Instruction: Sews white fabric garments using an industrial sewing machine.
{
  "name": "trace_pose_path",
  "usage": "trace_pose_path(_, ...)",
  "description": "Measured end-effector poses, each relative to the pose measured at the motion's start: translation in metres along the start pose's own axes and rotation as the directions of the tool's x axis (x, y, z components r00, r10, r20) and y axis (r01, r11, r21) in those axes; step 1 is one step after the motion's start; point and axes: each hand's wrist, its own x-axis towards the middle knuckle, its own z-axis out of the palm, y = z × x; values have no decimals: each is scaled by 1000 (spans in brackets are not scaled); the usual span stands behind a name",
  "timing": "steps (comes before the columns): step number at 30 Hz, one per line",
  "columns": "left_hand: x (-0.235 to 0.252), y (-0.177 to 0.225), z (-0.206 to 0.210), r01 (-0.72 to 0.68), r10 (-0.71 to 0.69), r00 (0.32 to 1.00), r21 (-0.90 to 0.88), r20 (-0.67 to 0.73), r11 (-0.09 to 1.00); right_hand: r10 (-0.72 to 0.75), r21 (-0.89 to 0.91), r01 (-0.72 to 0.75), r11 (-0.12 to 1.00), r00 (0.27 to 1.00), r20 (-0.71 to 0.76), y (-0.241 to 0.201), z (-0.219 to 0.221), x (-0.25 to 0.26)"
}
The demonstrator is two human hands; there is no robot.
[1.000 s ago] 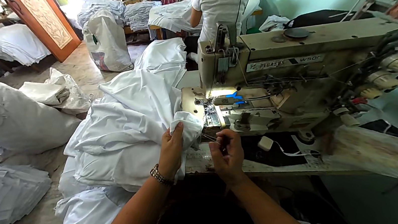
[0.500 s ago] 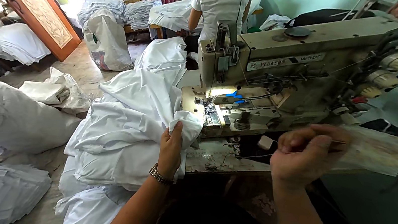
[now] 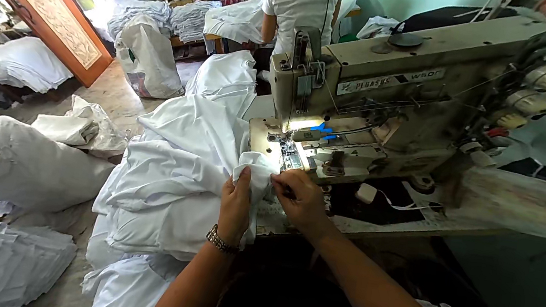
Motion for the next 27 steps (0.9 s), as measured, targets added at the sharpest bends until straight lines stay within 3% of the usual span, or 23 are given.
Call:
trace_pose_path(3,2,0,0,3,-3,1000,-3,-4,1000,-26,-30,25,999,1000,-15,7,-5,1)
trace_pose_path(7,3,-1,-2,14,-14,1000,-25,-11,1000,72,-74,-82,994,989,-131,24,-30,-4)
trace_pose_path(12,2,0,0,30,-30,999,-14,-15,999,192,-37,-203,979,963,-191,36,-57,-16)
trace_pose_path(16,2,-1,1,22,-22,1000,-12,-17,1000,212,68,-201,977,937,-277,28,-69,-11)
trace_pose_path(23,1,-1,3,15,-15,1000,-4,-22,1000,35,47,-34,998,999,-3,-5,-24,1)
trace_pose_path(27,1,-2,1,-2,2,1000,-7,3,1000,-7,-39,9,999,999,47,-6,-6,5)
